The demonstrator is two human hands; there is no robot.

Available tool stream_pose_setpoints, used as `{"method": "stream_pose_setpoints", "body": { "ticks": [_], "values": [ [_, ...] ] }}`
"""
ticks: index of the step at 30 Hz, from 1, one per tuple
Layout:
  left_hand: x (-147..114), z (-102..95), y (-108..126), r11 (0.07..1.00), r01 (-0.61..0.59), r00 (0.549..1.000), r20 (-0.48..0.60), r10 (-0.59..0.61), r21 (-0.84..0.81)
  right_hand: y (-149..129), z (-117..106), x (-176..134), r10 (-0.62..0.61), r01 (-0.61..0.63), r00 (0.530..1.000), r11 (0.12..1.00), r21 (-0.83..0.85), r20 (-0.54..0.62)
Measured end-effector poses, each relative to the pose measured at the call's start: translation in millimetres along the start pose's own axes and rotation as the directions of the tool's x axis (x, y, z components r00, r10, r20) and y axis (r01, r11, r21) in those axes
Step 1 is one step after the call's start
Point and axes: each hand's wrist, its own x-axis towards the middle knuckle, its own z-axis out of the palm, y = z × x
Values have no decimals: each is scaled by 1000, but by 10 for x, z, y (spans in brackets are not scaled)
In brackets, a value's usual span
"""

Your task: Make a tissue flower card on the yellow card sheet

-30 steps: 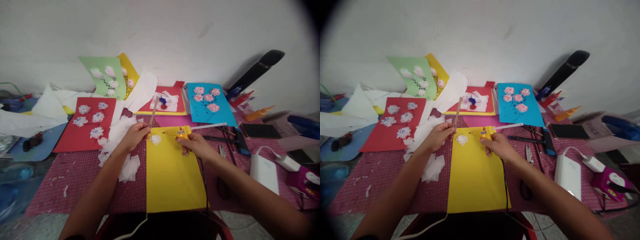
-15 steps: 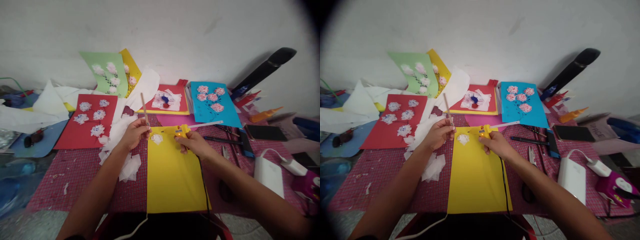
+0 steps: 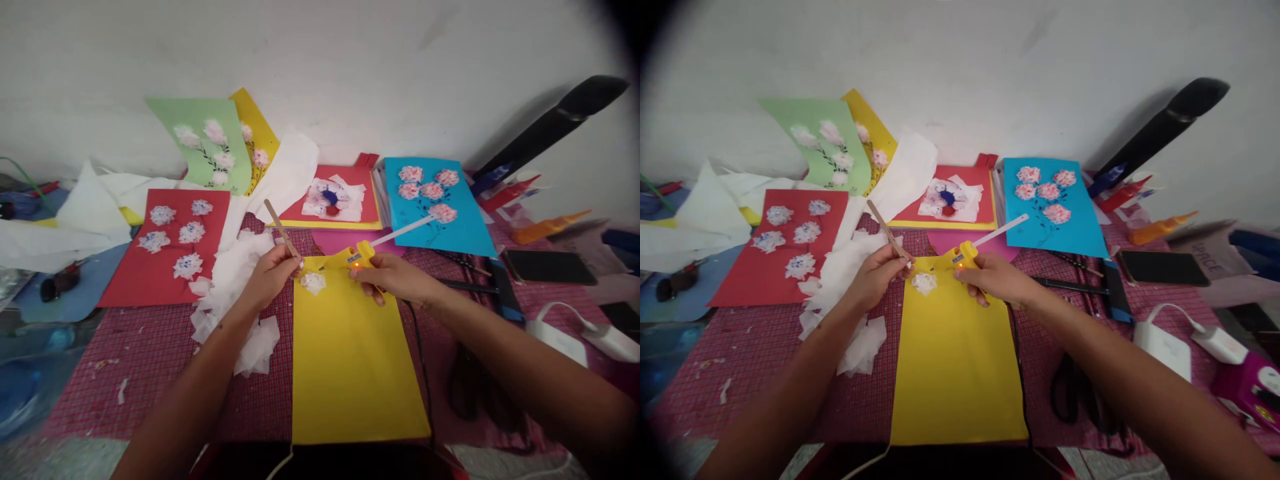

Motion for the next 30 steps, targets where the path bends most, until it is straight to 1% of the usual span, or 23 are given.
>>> {"method": "stream_pose_setpoints", "body": {
  "ticks": [3,5,13,17,21,26,30],
  "values": [
    [0,1,-10,994,-42,999,14,41,103,-66,-52,41,16,-17,1000,999,-51,-20],
    [12,0,-18,989,-44,999,15,43,139,-88,-77,75,21,-22,1000,997,-79,-17],
    [78,26,-47,991,30,999,-42,-25,132,-85,-76,159,16,-14,1000,990,-138,18],
    [90,34,-63,979,48,997,-61,-36,199,-151,-64,169,18,-10,999,982,-189,45],
    [104,28,-80,957,9,1000,-25,-2,289,-184,-69,183,22,-7,998,976,-217,65],
    [120,15,-84,930,-54,997,63,33,364,-176,-61,203,31,-17,998,974,-225,58],
    [123,19,-74,913,-65,996,81,35,404,-189,-50,206,34,-19,998,973,-230,62]
  ]
}}
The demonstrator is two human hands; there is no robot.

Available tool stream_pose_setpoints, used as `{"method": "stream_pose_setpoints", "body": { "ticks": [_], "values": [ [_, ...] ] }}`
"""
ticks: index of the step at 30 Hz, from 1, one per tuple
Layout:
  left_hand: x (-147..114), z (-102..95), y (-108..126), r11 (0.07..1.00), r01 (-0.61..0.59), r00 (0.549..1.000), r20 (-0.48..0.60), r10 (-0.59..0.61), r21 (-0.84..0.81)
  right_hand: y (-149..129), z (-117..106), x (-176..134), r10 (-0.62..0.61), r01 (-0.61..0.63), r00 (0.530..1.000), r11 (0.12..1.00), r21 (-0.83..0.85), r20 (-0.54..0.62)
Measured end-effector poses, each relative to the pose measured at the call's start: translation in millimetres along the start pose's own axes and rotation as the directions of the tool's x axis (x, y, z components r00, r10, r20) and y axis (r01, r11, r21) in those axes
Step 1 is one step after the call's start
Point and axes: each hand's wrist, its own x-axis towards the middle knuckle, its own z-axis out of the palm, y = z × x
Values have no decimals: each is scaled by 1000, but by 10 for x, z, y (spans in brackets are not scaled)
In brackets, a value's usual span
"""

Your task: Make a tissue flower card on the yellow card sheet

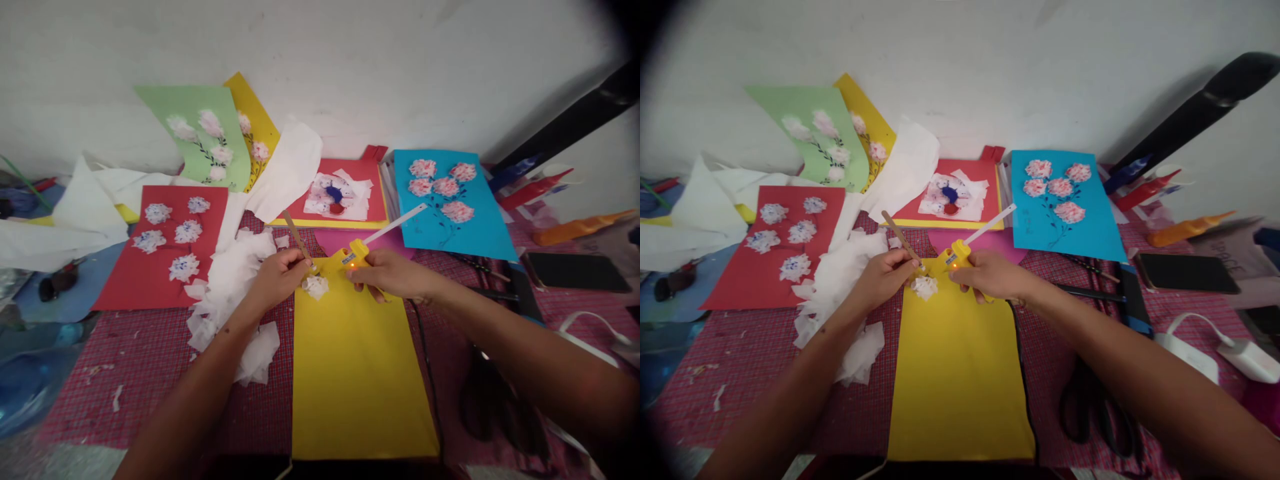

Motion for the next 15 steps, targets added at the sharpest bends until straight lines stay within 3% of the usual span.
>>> {"method": "stream_pose_setpoints", "body": {
  "ticks": [15],
  "values": [
    [25,3,66,987,-97,994,67,89,125,62,-65,-34,16,-15,1000,995,-98,11]
  ]
}}
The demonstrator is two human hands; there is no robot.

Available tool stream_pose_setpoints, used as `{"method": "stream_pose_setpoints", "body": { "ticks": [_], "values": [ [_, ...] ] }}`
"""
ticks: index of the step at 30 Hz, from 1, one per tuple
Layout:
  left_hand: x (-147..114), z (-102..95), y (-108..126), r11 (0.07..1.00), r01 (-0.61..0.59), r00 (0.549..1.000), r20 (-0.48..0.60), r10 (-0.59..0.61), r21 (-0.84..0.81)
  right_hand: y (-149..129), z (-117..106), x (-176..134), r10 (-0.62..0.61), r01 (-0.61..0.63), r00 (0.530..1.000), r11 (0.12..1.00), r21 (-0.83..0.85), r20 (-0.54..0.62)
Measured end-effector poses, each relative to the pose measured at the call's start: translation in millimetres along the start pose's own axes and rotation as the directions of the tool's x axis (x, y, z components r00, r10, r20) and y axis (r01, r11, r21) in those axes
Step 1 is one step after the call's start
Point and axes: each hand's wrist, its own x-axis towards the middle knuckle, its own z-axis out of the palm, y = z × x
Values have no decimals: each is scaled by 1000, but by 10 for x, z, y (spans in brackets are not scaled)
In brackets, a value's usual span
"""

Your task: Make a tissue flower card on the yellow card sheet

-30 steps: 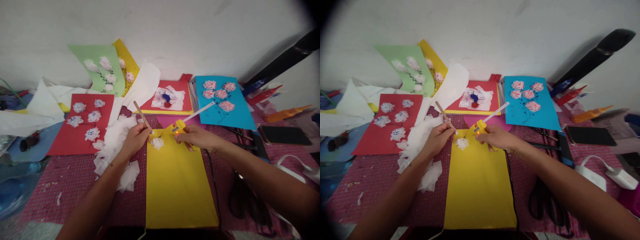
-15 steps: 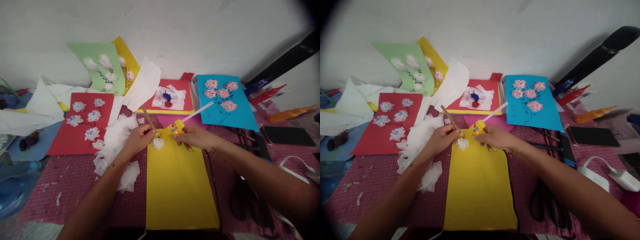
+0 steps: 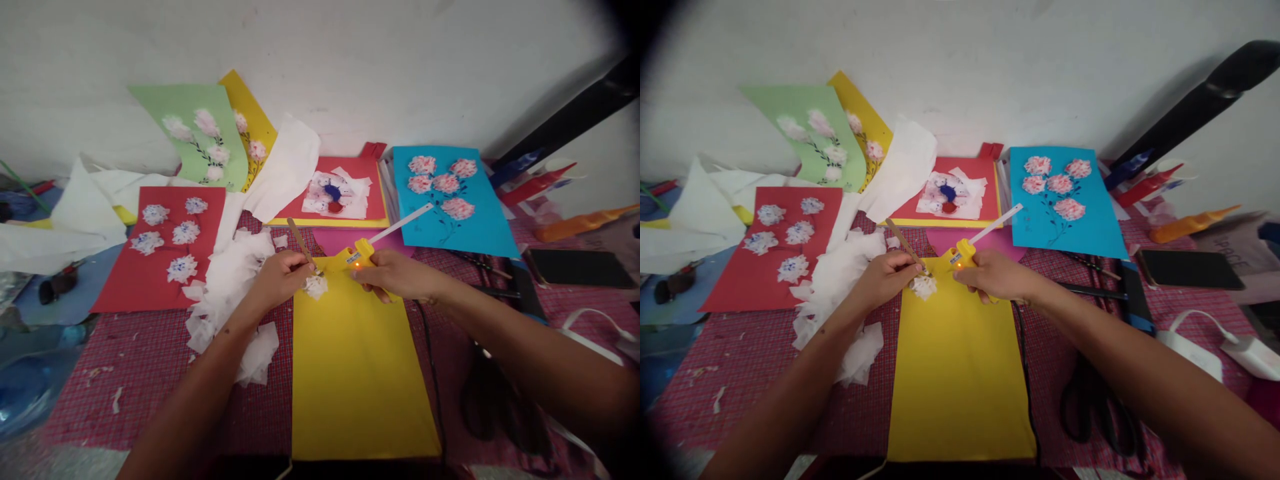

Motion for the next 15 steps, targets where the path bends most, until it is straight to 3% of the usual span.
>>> {"method": "stream_pose_setpoints", "body": {
  "ticks": [15],
  "values": [
    [10,18,10,990,-35,999,10,34,140,65,-31,-112,38,-36,998,998,49,-41]
  ]
}}
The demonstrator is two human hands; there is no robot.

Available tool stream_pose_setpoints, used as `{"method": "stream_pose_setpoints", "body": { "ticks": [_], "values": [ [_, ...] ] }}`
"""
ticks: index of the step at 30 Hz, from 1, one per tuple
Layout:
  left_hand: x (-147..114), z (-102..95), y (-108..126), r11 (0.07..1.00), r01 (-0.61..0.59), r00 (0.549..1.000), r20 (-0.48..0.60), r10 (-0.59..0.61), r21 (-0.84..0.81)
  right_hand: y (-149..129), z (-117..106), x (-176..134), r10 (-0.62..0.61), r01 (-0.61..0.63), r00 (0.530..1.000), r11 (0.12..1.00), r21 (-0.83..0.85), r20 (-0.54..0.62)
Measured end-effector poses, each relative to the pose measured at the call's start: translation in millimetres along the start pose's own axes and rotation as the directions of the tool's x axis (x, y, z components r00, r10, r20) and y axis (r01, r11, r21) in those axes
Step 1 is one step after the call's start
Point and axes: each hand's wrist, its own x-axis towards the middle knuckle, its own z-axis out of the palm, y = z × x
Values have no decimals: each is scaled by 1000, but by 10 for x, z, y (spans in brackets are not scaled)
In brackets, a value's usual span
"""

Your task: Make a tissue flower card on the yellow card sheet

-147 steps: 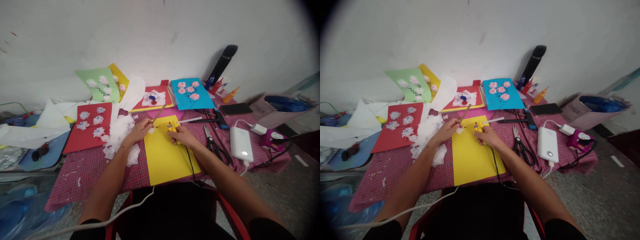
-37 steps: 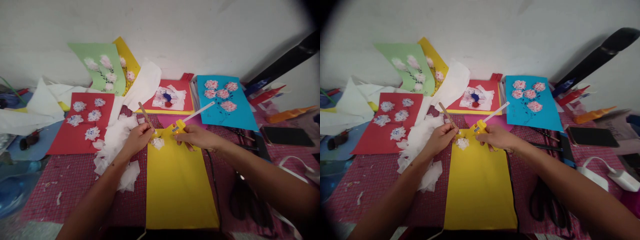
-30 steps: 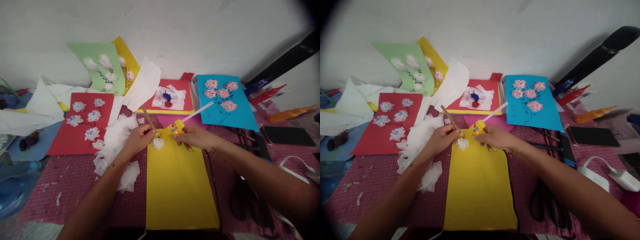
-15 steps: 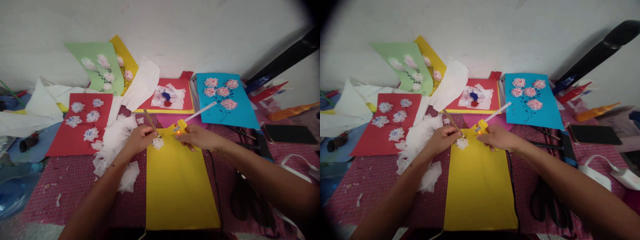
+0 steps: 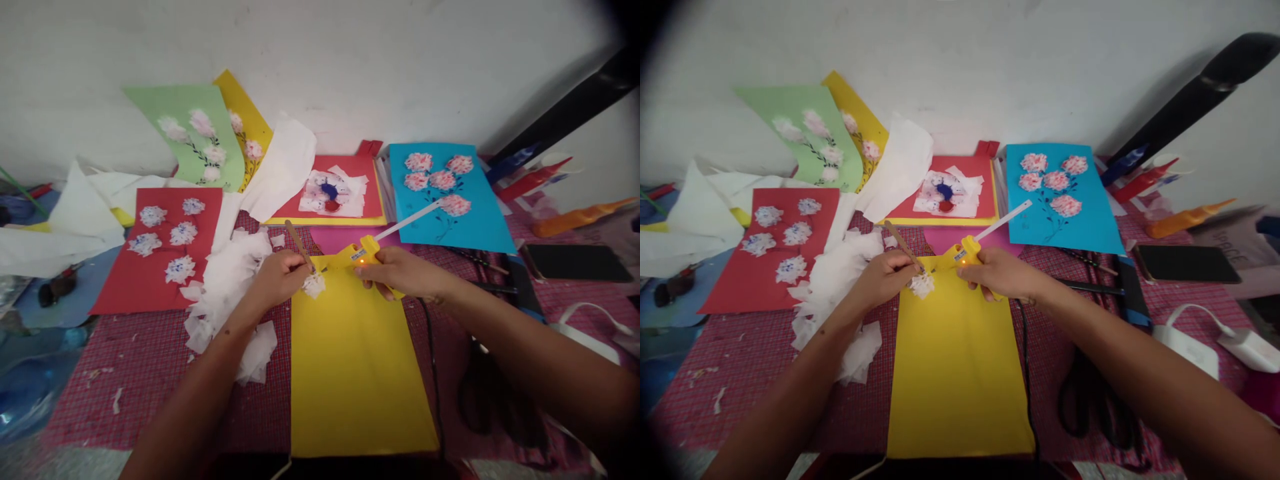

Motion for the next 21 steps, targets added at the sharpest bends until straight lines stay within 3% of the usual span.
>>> {"method": "stream_pose_setpoints", "body": {
  "ticks": [21],
  "values": [
    [-6,7,63,993,-93,996,21,92,69,23,-6,-15,3,-3,1000,1000,-23,22]
  ]
}}
